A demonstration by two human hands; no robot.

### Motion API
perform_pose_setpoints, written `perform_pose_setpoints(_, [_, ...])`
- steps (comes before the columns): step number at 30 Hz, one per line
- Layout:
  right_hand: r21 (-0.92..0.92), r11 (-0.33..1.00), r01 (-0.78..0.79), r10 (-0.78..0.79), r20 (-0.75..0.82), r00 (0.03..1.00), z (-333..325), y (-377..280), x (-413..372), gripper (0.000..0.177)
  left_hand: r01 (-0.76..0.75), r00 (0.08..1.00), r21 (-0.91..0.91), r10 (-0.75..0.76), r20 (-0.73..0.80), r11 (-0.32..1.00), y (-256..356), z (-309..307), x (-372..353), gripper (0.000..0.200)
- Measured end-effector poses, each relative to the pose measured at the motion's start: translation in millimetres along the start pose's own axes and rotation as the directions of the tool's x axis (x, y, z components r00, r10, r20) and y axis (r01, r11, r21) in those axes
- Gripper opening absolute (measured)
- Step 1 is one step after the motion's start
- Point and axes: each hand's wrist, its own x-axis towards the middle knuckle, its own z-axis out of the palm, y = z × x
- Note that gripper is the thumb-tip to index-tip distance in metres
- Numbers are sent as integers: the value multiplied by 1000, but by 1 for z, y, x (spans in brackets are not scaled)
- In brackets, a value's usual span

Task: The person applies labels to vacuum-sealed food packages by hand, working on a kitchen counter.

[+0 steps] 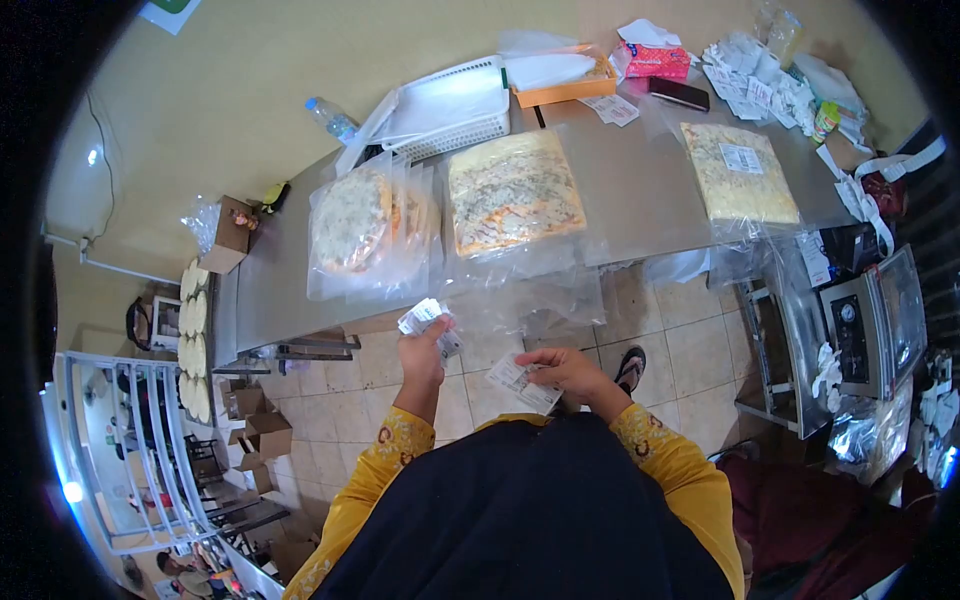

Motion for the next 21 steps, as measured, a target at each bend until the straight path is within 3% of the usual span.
perform_pose_setpoints(3, [93, 993, 65, -70, 43, 997, 12, 0, 10, 32, -2, 1000, 13, 3, -9, 1000, -3, 0, 1, 18])
perform_pose_setpoints(12, [114, 979, 171, -159, -107, 981, 11, -1, 21, 29, -18, 1000, 18, 19, -24, 1000, -3, 0, 0, 16])
perform_pose_setpoints(15, [73, 955, 289, -252, -323, 912, -7, 4, 27, 29, -17, 1000, 23, 17, -10, 1000, -4, -3, -1, 18])
perform_pose_setpoints(18, [178, 786, 592, -450, -492, 745, -9, 6, 33, 34, 8, 1000, 16, -8, 9, 1000, 1, 1, -10, 19])
perform_pose_setpoints(21, [195, 743, 640, -490, -492, 719, -1, 4, 39, 39, 43, 998, -16, -43, 38, 999, -2, 0, -16, 19])
